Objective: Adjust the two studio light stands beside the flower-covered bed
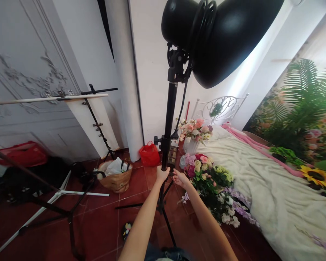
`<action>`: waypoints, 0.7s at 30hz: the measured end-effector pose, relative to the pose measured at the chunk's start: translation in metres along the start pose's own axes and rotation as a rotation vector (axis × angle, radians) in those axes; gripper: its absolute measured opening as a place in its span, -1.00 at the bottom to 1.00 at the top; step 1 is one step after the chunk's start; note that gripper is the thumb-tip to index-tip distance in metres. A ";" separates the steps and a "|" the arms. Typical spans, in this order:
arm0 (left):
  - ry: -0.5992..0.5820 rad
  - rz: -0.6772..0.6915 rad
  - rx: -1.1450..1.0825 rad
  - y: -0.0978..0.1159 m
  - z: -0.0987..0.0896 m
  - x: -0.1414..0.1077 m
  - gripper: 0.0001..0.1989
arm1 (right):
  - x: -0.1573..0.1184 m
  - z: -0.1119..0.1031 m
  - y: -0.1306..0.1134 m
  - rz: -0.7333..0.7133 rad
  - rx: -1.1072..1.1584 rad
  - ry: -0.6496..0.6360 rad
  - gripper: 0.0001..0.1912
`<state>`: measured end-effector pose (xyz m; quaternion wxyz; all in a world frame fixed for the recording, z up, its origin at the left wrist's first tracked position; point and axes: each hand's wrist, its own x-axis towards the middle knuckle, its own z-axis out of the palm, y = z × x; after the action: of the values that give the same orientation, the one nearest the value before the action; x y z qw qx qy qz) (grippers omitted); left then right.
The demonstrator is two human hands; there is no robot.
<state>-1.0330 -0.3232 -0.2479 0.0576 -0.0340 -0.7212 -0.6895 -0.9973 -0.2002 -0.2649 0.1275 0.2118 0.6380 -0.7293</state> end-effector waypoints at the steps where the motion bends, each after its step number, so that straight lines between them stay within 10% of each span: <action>1: -0.004 -0.002 0.001 0.001 0.000 -0.001 -0.76 | -0.001 -0.003 0.001 -0.073 -0.016 0.049 -0.65; 6: -0.018 0.002 -0.001 0.002 0.000 -0.002 -0.77 | -0.009 -0.017 0.011 -0.584 -0.210 -0.067 -0.53; 16: -0.041 0.021 -0.011 0.005 0.001 -0.004 -0.75 | -0.006 -0.008 0.011 -0.350 -0.080 -0.082 -0.45; 21: -0.057 0.018 -0.013 0.008 0.000 -0.005 -0.75 | -0.009 -0.010 -0.005 -0.536 -0.012 -0.051 -0.59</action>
<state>-1.0266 -0.3230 -0.2401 0.0432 -0.0605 -0.7177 -0.6924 -0.9907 -0.1907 -0.2575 -0.0528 0.0161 0.6724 -0.7381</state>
